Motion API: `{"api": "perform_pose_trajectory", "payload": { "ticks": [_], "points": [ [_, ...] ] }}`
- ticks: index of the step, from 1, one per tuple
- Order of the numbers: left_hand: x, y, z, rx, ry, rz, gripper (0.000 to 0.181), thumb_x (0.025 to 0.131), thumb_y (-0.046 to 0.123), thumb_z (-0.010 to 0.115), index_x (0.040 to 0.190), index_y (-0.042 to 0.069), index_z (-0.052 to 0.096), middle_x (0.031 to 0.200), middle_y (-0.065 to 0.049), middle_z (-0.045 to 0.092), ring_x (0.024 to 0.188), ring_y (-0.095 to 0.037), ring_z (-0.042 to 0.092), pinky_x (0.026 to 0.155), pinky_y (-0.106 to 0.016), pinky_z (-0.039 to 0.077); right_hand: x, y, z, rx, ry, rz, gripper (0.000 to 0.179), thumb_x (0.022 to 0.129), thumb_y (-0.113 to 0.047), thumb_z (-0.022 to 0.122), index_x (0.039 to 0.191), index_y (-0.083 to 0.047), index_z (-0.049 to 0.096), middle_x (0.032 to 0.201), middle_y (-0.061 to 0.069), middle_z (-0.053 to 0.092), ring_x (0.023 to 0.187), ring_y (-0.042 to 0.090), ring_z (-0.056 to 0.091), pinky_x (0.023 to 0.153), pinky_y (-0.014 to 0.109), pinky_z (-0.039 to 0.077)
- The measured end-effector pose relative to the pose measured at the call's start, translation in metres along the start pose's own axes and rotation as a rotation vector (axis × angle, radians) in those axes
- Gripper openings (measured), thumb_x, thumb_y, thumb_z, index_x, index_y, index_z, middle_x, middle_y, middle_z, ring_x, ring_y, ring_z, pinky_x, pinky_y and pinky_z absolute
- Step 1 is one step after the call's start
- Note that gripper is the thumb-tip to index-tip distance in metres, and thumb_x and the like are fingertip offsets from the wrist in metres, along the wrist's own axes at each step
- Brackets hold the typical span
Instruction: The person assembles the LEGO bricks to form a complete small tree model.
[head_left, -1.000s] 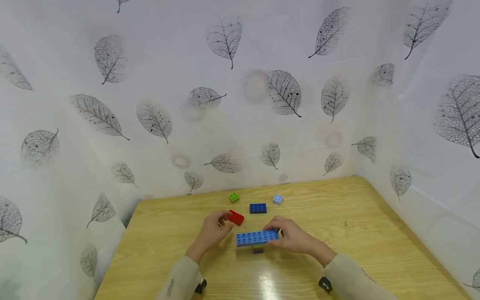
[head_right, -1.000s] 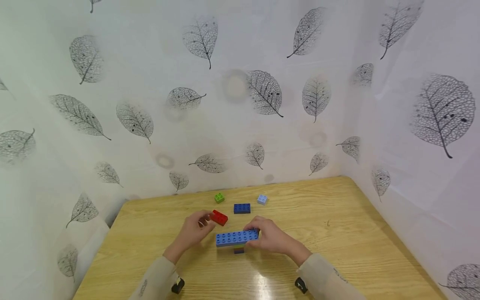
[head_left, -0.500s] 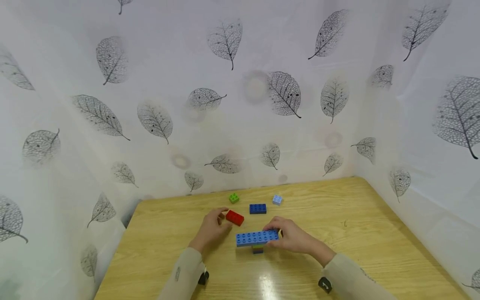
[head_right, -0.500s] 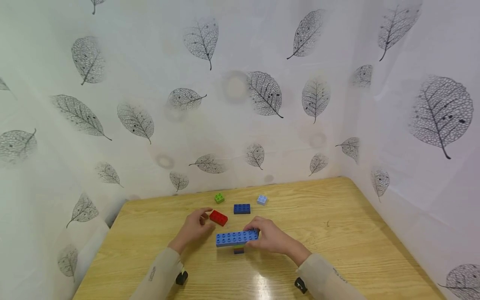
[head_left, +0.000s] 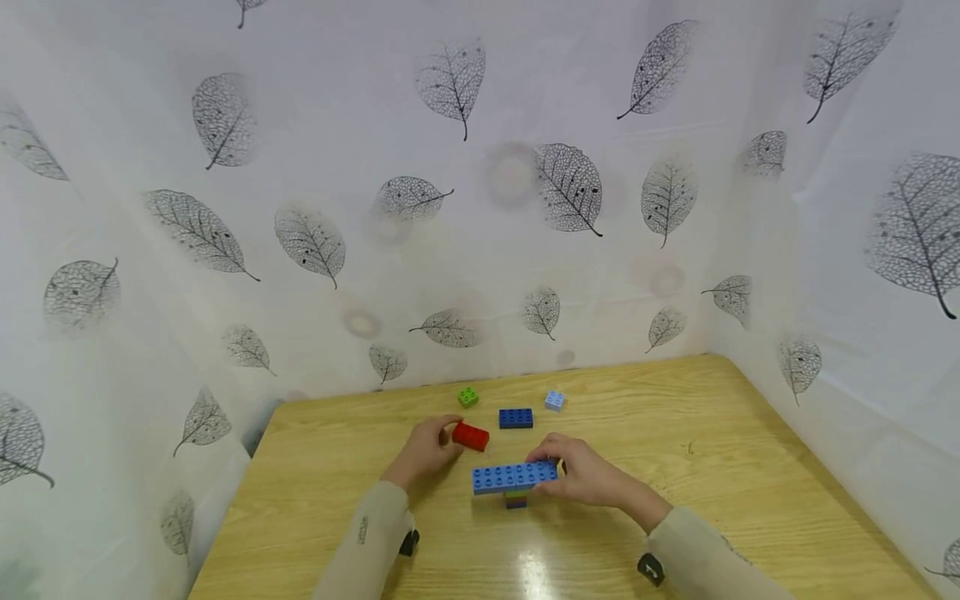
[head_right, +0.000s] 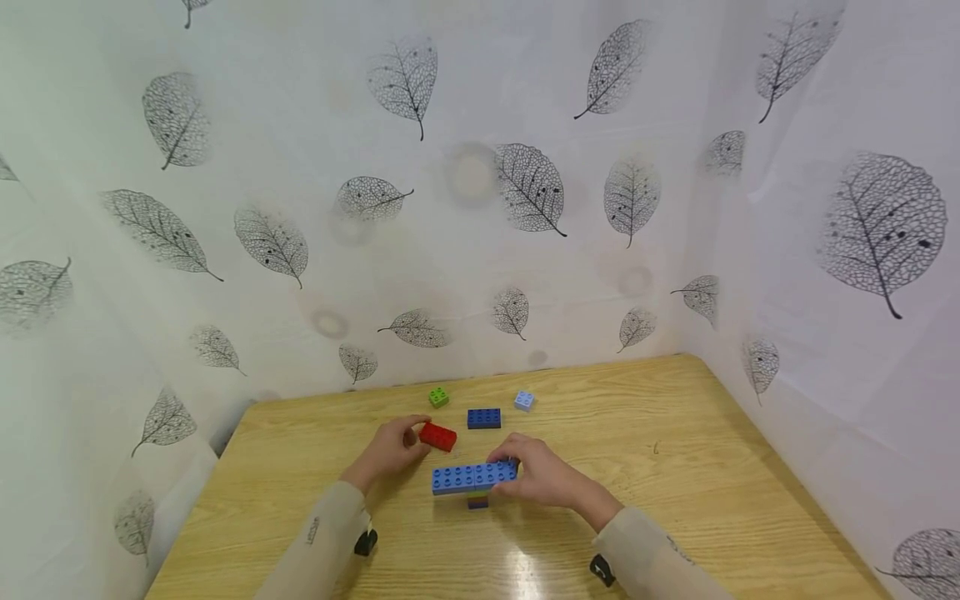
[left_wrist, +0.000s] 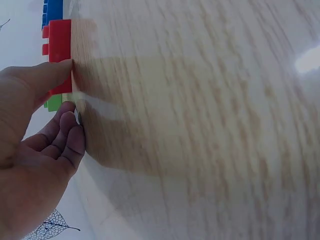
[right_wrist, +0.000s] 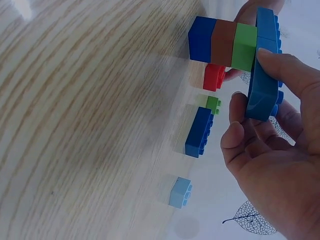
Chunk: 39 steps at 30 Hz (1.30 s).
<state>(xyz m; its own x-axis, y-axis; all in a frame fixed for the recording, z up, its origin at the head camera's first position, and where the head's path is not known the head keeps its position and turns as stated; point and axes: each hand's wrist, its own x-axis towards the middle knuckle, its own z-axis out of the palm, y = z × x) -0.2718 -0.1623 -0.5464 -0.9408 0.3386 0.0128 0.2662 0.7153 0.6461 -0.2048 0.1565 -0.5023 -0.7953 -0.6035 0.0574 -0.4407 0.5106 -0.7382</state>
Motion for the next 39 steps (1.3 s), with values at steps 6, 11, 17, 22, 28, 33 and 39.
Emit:
{"api": "perform_pose_trajectory", "payload": {
  "ticks": [6, 11, 17, 22, 28, 33, 39],
  "points": [
    [-0.002, 0.0, 0.001, 0.022, 0.02, 0.008, 0.032, 0.096, 0.019, 0.078, 0.126, 0.01, 0.068, 0.086, -0.002, 0.055, 0.082, -0.017, 0.049, 0.074, -0.034, 0.041, 0.0, 0.002, 0.0, -0.006, 0.0, -0.015, 0.032, 0.093, -0.026, 0.082, 0.121, -0.017, 0.073, 0.112, -0.004, 0.067, 0.089, 0.004, 0.053, 0.072, 0.022, 0.047],
    [-0.006, -0.001, 0.0, -0.019, 0.033, 0.011, 0.03, 0.096, 0.023, 0.079, 0.121, 0.01, 0.068, 0.09, -0.002, 0.057, 0.084, -0.017, 0.051, 0.075, -0.032, 0.044, 0.0, 0.003, -0.001, -0.015, -0.003, -0.014, 0.032, 0.092, -0.027, 0.082, 0.122, -0.017, 0.073, 0.113, -0.004, 0.067, 0.091, 0.005, 0.053, 0.073, 0.022, 0.047],
    [-0.012, 0.001, -0.003, -0.072, 0.045, 0.005, 0.028, 0.097, 0.025, 0.078, 0.119, 0.011, 0.067, 0.099, -0.003, 0.064, 0.09, -0.016, 0.055, 0.081, -0.031, 0.049, 0.001, 0.003, -0.001, -0.021, -0.012, -0.007, 0.033, 0.093, -0.028, 0.082, 0.122, -0.017, 0.073, 0.114, -0.004, 0.067, 0.093, 0.005, 0.053, 0.076, 0.023, 0.047],
    [-0.018, 0.007, -0.006, -0.087, 0.056, 0.046, 0.028, 0.097, 0.026, 0.078, 0.118, 0.009, 0.068, 0.108, -0.005, 0.07, 0.096, -0.017, 0.062, 0.088, -0.035, 0.056, 0.002, 0.003, -0.001, -0.02, -0.011, -0.01, 0.032, 0.093, -0.028, 0.082, 0.122, -0.017, 0.073, 0.114, -0.004, 0.067, 0.093, 0.006, 0.054, 0.076, 0.023, 0.047],
    [-0.024, 0.018, -0.011, -0.121, 0.082, 0.126, 0.029, 0.095, 0.024, 0.081, 0.116, 0.007, 0.07, 0.108, -0.006, 0.074, 0.1, -0.022, 0.068, 0.088, -0.034, 0.059, 0.002, 0.003, -0.001, -0.016, -0.013, -0.008, 0.032, 0.093, -0.028, 0.082, 0.122, -0.017, 0.074, 0.114, -0.004, 0.067, 0.094, 0.006, 0.054, 0.077, 0.023, 0.047],
    [-0.031, 0.029, -0.016, -0.148, 0.075, 0.151, 0.033, 0.094, 0.03, 0.082, 0.117, 0.01, 0.07, 0.109, -0.002, 0.074, 0.1, -0.021, 0.069, 0.087, -0.029, 0.058, 0.002, 0.004, -0.001, -0.015, -0.014, -0.011, 0.032, 0.093, -0.028, 0.082, 0.122, -0.017, 0.073, 0.114, -0.004, 0.067, 0.093, 0.006, 0.053, 0.076, 0.023, 0.047],
    [-0.042, 0.044, -0.023, -0.178, 0.047, 0.168, 0.033, 0.093, 0.033, 0.083, 0.117, 0.014, 0.071, 0.11, 0.002, 0.074, 0.099, -0.016, 0.069, 0.09, -0.027, 0.058, 0.003, 0.005, -0.001, -0.011, -0.015, -0.016, 0.032, 0.093, -0.027, 0.081, 0.122, -0.017, 0.073, 0.113, -0.004, 0.068, 0.093, 0.006, 0.054, 0.076, 0.023, 0.047]
  ]
}}
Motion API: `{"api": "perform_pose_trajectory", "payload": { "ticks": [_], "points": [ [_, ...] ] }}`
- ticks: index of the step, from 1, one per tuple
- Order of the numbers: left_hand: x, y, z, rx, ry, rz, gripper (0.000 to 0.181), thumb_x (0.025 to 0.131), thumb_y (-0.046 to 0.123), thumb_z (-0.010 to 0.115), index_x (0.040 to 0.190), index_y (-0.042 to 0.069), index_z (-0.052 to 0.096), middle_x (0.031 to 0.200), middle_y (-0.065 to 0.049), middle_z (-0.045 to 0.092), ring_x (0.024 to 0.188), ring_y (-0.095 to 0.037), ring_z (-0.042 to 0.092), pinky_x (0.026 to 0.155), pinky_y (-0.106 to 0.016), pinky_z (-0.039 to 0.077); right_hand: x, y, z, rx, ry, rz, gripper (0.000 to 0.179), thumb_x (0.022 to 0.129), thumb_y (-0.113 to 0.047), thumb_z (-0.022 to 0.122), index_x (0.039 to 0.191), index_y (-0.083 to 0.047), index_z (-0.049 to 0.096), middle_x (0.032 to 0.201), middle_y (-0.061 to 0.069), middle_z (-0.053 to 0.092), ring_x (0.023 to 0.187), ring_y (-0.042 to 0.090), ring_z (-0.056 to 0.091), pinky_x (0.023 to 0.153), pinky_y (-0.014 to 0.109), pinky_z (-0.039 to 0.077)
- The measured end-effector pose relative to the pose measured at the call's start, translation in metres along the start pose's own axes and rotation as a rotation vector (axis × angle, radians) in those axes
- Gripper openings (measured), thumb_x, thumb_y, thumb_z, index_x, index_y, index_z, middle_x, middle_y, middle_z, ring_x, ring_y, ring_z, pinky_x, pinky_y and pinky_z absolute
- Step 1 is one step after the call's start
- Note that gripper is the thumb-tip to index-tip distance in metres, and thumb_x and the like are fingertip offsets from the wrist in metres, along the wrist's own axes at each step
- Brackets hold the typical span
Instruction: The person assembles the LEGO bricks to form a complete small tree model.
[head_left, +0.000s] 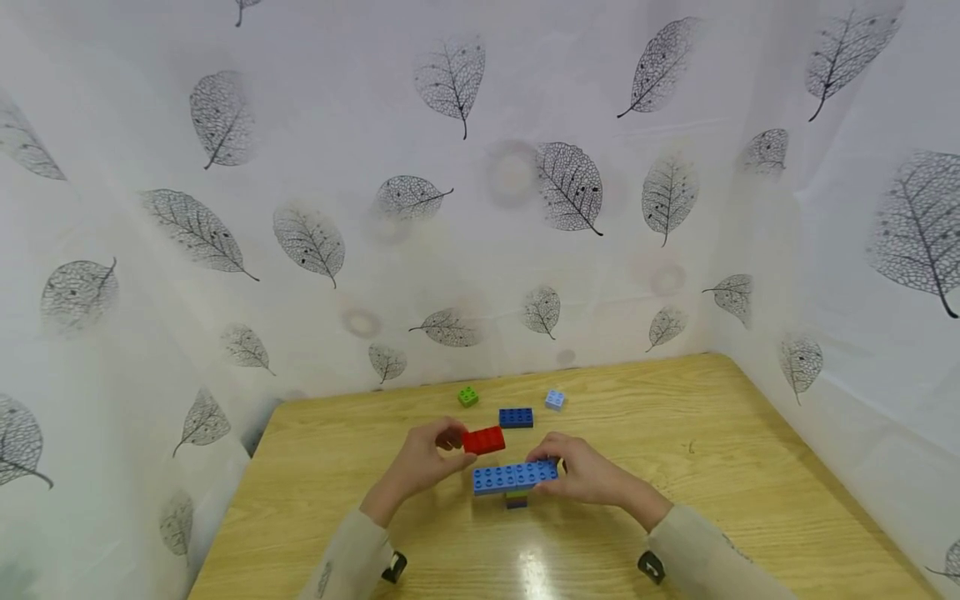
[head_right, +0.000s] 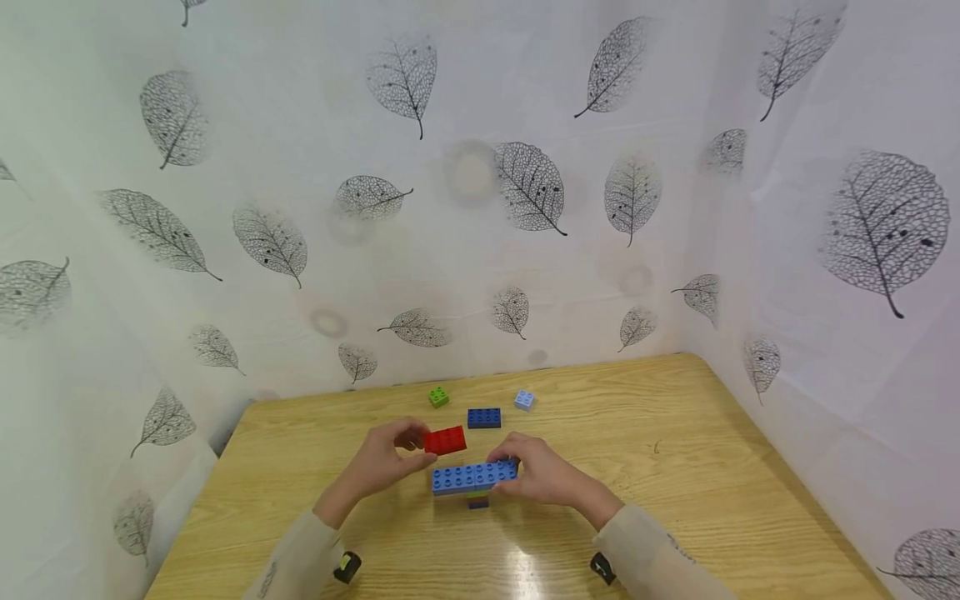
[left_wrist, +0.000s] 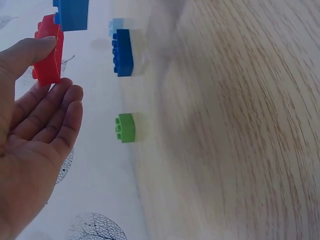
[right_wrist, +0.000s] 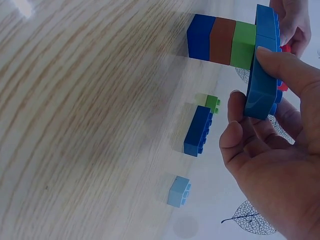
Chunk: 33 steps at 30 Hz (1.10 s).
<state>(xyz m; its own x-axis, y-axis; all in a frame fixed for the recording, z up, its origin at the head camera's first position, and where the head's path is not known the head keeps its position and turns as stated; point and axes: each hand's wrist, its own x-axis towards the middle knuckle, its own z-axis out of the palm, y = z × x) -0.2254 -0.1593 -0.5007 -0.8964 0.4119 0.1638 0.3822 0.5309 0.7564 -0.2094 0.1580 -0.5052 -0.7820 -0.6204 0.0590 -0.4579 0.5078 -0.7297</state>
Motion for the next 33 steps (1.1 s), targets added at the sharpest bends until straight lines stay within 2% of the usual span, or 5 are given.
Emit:
{"api": "perform_pose_trajectory", "payload": {
  "ticks": [10, 17, 22, 28, 33],
  "points": [
    [-0.008, 0.015, 0.003, -0.069, -0.038, 0.034, 0.033, 0.09, 0.032, 0.085, 0.114, 0.013, 0.071, 0.107, 0.0, 0.075, 0.099, -0.025, 0.071, 0.091, -0.043, 0.061, 0.0, -0.001, 0.0, -0.003, -0.001, 0.002, 0.032, 0.092, -0.026, 0.082, 0.121, -0.017, 0.073, 0.113, -0.005, 0.067, 0.095, 0.006, 0.055, 0.084, 0.034, 0.054],
    [-0.011, 0.022, 0.009, -0.039, -0.069, 0.026, 0.031, 0.091, 0.031, 0.084, 0.113, 0.015, 0.071, 0.107, 0.003, 0.074, 0.098, -0.019, 0.07, 0.089, -0.032, 0.06, 0.0, -0.003, -0.001, -0.005, 0.0, 0.004, 0.032, 0.092, -0.026, 0.082, 0.121, -0.016, 0.073, 0.113, -0.004, 0.068, 0.097, 0.005, 0.056, 0.086, 0.035, 0.055],
    [-0.014, 0.022, 0.012, -0.05, -0.089, 0.042, 0.032, 0.091, 0.032, 0.084, 0.113, 0.013, 0.071, 0.108, 0.0, 0.075, 0.099, -0.026, 0.071, 0.089, -0.038, 0.061, 0.0, -0.003, -0.001, -0.001, 0.005, -0.011, 0.032, 0.092, -0.024, 0.082, 0.121, -0.015, 0.073, 0.113, -0.004, 0.068, 0.097, 0.004, 0.056, 0.086, 0.037, 0.056],
    [-0.016, 0.023, 0.016, -0.05, -0.117, 0.041, 0.031, 0.091, 0.033, 0.084, 0.114, 0.017, 0.071, 0.108, 0.004, 0.075, 0.096, -0.013, 0.069, 0.088, -0.033, 0.06, -0.001, -0.004, -0.001, -0.002, 0.008, -0.015, 0.033, 0.092, -0.022, 0.082, 0.122, -0.013, 0.073, 0.113, -0.003, 0.068, 0.095, 0.004, 0.056, 0.085, 0.04, 0.057],
    [-0.017, 0.024, 0.019, -0.054, -0.126, 0.044, 0.03, 0.091, 0.032, 0.084, 0.113, 0.017, 0.071, 0.107, 0.005, 0.075, 0.095, -0.006, 0.066, 0.089, -0.043, 0.061, -0.001, -0.003, -0.001, 0.0, 0.009, -0.022, 0.033, 0.092, -0.022, 0.083, 0.122, -0.013, 0.073, 0.113, -0.002, 0.068, 0.095, 0.005, 0.056, 0.085, 0.038, 0.057]
  ]
}}
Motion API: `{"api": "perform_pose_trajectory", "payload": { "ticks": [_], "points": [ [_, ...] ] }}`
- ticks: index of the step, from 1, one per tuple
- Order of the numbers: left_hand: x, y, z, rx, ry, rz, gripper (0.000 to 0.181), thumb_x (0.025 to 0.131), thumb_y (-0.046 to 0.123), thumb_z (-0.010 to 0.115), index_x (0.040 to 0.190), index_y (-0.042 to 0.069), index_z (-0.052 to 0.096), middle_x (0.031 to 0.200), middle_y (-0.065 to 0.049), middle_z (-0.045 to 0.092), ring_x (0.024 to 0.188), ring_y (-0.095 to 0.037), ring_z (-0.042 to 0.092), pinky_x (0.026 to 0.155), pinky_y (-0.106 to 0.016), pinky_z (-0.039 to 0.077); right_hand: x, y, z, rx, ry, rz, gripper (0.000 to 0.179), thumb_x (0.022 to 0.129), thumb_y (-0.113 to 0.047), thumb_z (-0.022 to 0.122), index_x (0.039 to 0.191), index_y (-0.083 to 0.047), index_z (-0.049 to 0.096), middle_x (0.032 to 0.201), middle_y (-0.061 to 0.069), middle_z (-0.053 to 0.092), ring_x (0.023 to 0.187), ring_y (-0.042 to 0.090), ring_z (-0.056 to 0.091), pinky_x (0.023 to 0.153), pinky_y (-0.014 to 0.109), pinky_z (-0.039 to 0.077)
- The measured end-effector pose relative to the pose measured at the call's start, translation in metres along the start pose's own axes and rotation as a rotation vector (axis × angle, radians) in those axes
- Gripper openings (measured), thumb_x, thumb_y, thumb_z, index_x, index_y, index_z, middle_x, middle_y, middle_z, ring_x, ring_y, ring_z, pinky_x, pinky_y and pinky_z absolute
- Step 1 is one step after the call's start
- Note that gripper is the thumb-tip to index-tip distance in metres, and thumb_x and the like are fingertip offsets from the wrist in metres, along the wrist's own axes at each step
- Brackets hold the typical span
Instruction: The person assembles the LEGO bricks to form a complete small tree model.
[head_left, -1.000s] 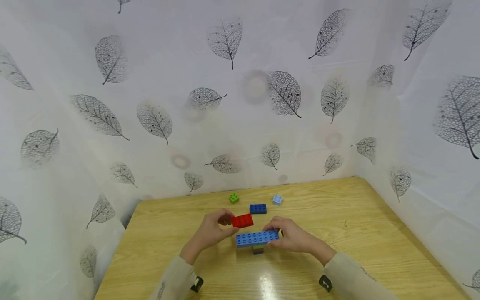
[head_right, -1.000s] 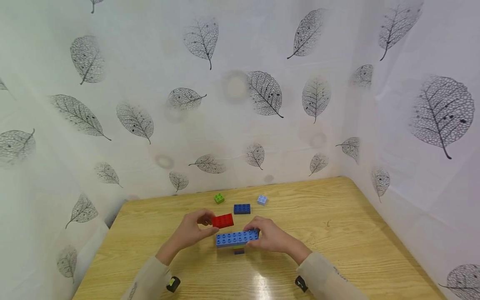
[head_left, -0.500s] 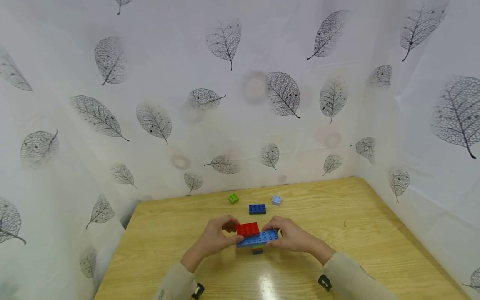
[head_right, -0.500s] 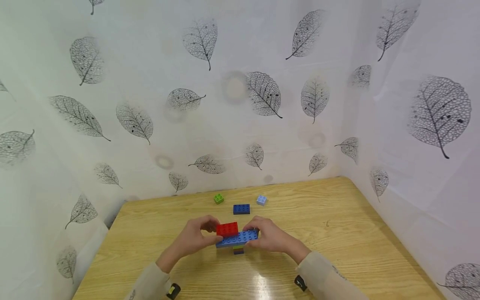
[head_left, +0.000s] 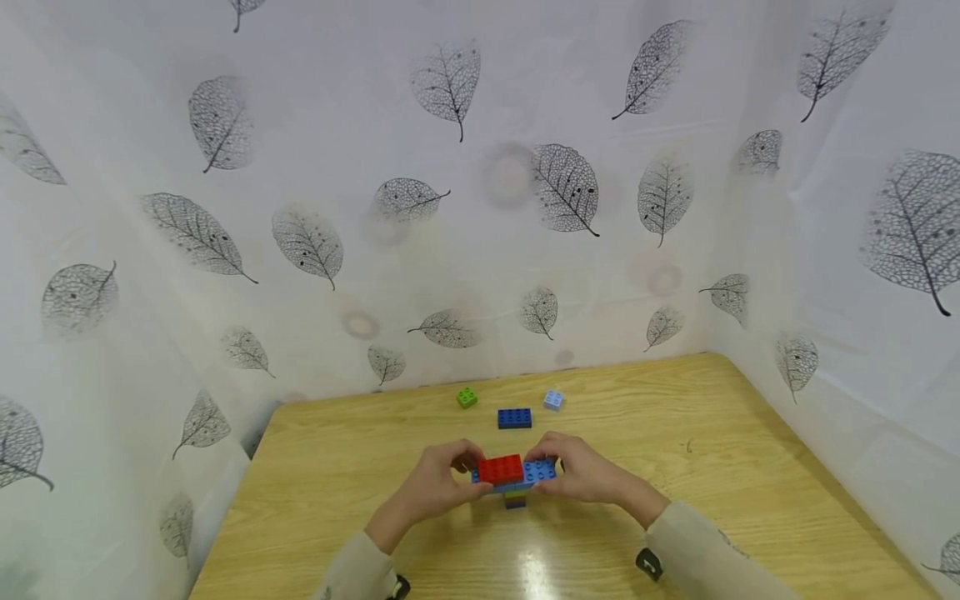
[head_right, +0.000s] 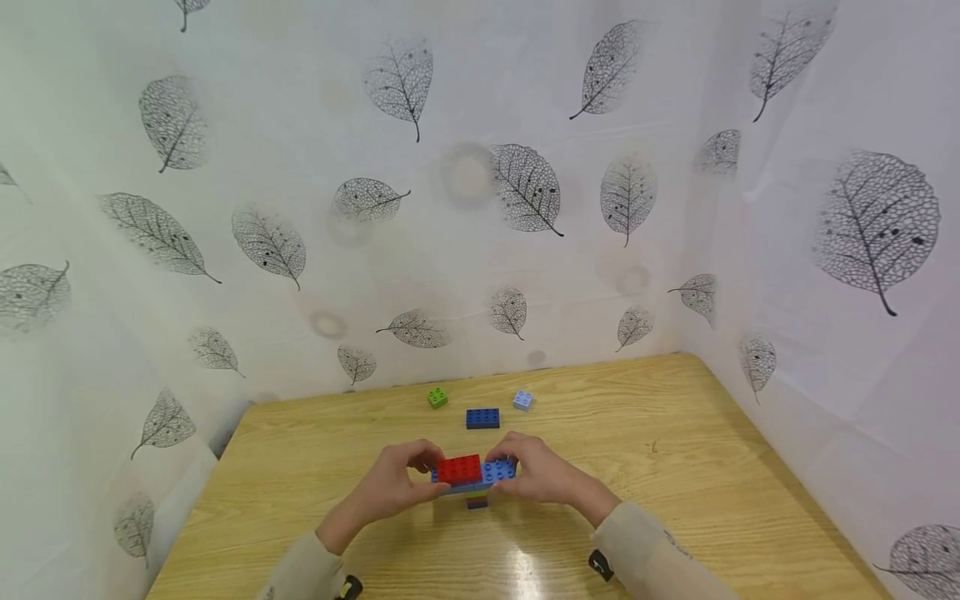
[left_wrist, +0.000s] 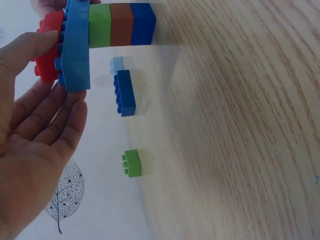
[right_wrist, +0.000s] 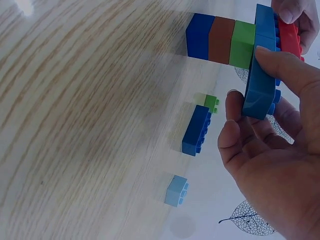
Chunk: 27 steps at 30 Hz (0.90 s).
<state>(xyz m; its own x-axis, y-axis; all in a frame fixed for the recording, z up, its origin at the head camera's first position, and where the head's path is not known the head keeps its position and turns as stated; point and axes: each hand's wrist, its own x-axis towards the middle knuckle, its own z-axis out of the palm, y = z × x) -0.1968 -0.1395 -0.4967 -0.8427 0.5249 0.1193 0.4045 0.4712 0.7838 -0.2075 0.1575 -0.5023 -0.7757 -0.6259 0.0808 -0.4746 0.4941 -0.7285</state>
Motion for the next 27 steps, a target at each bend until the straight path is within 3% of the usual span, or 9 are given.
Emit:
{"api": "perform_pose_trajectory", "payload": {
  "ticks": [7, 13, 16, 21, 27],
  "points": [
    [0.0, -0.002, 0.001, 0.014, -0.001, 0.018, 0.03, 0.09, 0.031, 0.085, 0.112, 0.015, 0.072, 0.106, 0.003, 0.075, 0.093, -0.007, 0.067, 0.087, -0.042, 0.061, 0.0, -0.003, 0.001, -0.019, 0.008, -0.001, 0.037, 0.091, -0.024, 0.084, 0.124, -0.012, 0.072, 0.115, -0.001, 0.068, 0.1, 0.007, 0.059, 0.089, 0.037, 0.057],
    [0.001, -0.003, 0.001, 0.015, -0.007, 0.031, 0.031, 0.09, 0.032, 0.085, 0.112, 0.015, 0.072, 0.106, 0.003, 0.075, 0.094, -0.008, 0.068, 0.088, -0.041, 0.061, 0.002, -0.011, 0.004, -0.046, 0.056, -0.043, 0.054, 0.095, -0.04, 0.079, 0.138, -0.011, 0.066, 0.125, 0.003, 0.071, 0.114, 0.023, 0.066, 0.097, 0.043, 0.056],
    [0.001, -0.002, 0.001, 0.009, -0.009, 0.033, 0.031, 0.09, 0.032, 0.085, 0.112, 0.016, 0.071, 0.106, 0.003, 0.075, 0.094, -0.008, 0.069, 0.088, -0.041, 0.061, 0.003, -0.015, 0.006, -0.066, 0.072, -0.082, 0.047, 0.097, -0.039, 0.077, 0.135, -0.013, 0.069, 0.124, 0.001, 0.073, 0.114, 0.026, 0.068, 0.098, 0.042, 0.055],
    [0.002, -0.001, 0.002, 0.008, -0.012, 0.039, 0.031, 0.089, 0.029, 0.086, 0.112, 0.016, 0.071, 0.105, 0.004, 0.075, 0.094, -0.009, 0.069, 0.088, -0.04, 0.061, 0.005, -0.018, 0.008, -0.093, 0.069, -0.097, 0.031, 0.097, -0.03, 0.078, 0.125, -0.018, 0.073, 0.119, -0.004, 0.074, 0.109, 0.018, 0.066, 0.094, 0.037, 0.054],
    [0.002, 0.0, 0.002, 0.009, -0.001, 0.045, 0.028, 0.088, 0.027, 0.087, 0.107, 0.015, 0.071, 0.101, 0.002, 0.075, 0.092, -0.013, 0.07, 0.086, -0.04, 0.061, 0.007, -0.019, 0.008, -0.135, 0.052, -0.105, 0.03, 0.096, -0.026, 0.078, 0.125, -0.016, 0.073, 0.118, -0.004, 0.074, 0.11, 0.017, 0.065, 0.094, 0.036, 0.055]
  ]
}}
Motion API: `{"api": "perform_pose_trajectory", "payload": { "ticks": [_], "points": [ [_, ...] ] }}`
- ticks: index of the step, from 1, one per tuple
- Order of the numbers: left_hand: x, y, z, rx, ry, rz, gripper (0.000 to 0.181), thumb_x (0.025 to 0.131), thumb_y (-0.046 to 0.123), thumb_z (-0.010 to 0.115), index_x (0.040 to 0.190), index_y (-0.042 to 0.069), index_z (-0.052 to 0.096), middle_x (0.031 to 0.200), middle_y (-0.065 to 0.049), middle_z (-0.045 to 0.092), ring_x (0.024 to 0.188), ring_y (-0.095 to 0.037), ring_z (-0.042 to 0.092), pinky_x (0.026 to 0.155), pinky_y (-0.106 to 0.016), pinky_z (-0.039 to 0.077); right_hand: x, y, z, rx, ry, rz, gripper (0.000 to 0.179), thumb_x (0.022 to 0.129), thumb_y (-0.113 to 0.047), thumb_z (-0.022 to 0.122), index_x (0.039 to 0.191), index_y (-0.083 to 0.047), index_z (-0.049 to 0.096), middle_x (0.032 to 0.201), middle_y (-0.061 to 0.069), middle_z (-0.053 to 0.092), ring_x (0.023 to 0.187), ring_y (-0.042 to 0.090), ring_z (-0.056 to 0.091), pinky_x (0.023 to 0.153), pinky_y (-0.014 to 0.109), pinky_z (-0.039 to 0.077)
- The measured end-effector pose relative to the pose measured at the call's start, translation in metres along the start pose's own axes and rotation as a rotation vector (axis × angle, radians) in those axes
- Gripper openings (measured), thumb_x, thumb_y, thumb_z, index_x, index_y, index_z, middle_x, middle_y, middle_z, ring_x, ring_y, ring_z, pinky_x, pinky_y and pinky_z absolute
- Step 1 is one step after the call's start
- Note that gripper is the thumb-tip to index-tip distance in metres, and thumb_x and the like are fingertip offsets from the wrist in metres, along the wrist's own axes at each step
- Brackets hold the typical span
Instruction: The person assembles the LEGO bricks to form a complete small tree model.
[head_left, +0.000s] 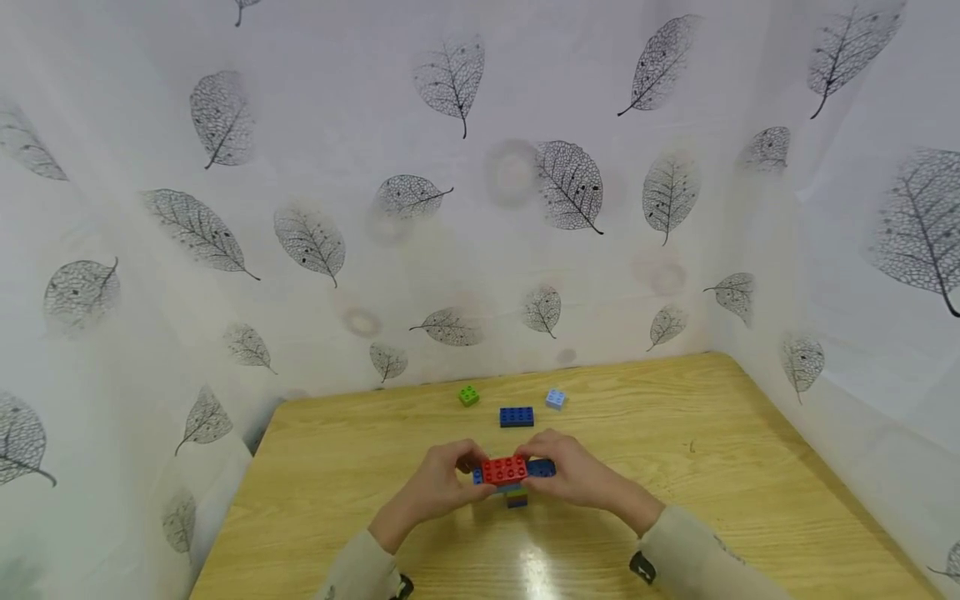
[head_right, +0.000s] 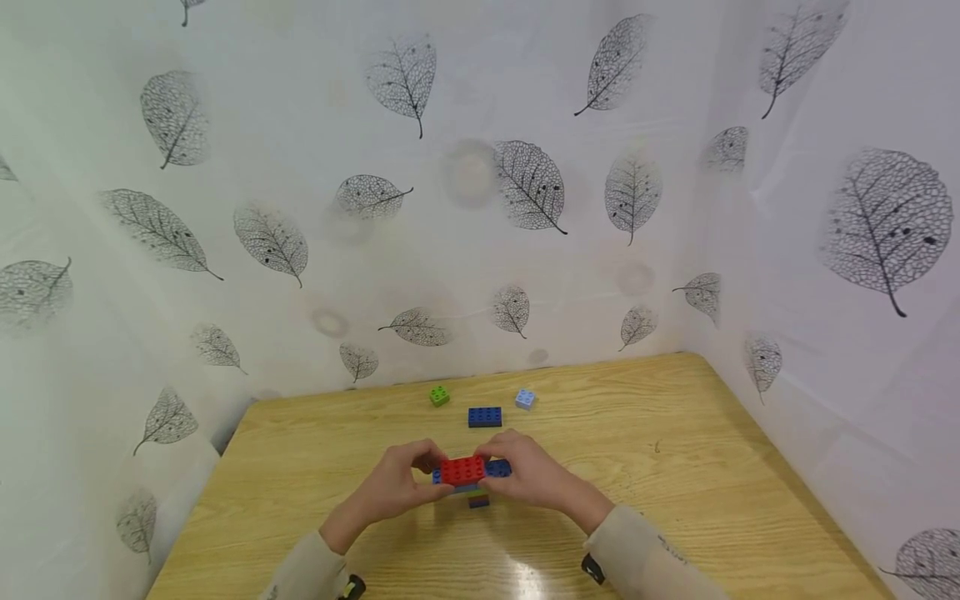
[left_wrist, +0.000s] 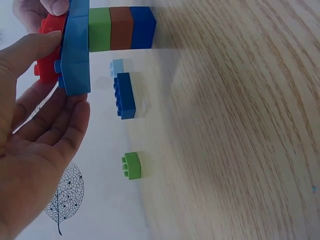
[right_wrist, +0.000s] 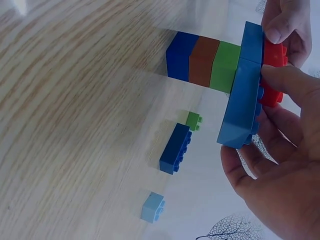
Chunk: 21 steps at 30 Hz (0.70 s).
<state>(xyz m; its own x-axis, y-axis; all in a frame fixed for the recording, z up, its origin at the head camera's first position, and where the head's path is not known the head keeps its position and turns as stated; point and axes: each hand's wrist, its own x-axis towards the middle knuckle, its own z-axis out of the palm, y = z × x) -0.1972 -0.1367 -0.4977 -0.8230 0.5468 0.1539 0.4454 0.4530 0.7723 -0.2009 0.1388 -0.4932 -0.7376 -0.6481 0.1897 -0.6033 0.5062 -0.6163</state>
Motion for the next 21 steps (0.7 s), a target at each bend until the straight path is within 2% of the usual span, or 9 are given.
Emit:
{"api": "perform_pose_trajectory", "payload": {
  "ticks": [9, 16, 21],
  "points": [
    [-0.0011, -0.0014, -0.0006, -0.009, -0.01, -0.029, 0.024, 0.09, 0.03, 0.085, 0.104, 0.016, 0.072, 0.102, 0.003, 0.074, 0.091, -0.013, 0.068, 0.083, -0.027, 0.058, -0.0003, -0.0033, 0.0006, -0.056, 0.001, -0.003, 0.037, 0.096, -0.027, 0.077, 0.128, -0.009, 0.074, 0.119, 0.003, 0.073, 0.106, 0.016, 0.065, 0.089, 0.033, 0.057],
    [0.0007, -0.0021, -0.0009, -0.019, -0.036, -0.052, 0.024, 0.089, 0.027, 0.086, 0.103, 0.015, 0.071, 0.102, 0.001, 0.074, 0.092, -0.015, 0.069, 0.084, -0.024, 0.057, -0.0008, -0.0043, -0.002, -0.065, -0.02, 0.011, 0.041, 0.097, -0.028, 0.077, 0.131, -0.006, 0.073, 0.123, 0.004, 0.074, 0.109, 0.017, 0.066, 0.091, 0.034, 0.057],
    [0.0026, -0.0019, -0.0023, -0.011, -0.057, -0.07, 0.023, 0.089, 0.026, 0.086, 0.102, 0.016, 0.07, 0.103, 0.001, 0.074, 0.092, -0.009, 0.067, 0.084, -0.023, 0.057, 0.0016, -0.0053, -0.0055, -0.081, -0.05, 0.024, 0.045, 0.096, -0.029, 0.078, 0.134, -0.004, 0.072, 0.126, 0.006, 0.074, 0.112, 0.021, 0.069, 0.093, 0.037, 0.058]
  ]
}}
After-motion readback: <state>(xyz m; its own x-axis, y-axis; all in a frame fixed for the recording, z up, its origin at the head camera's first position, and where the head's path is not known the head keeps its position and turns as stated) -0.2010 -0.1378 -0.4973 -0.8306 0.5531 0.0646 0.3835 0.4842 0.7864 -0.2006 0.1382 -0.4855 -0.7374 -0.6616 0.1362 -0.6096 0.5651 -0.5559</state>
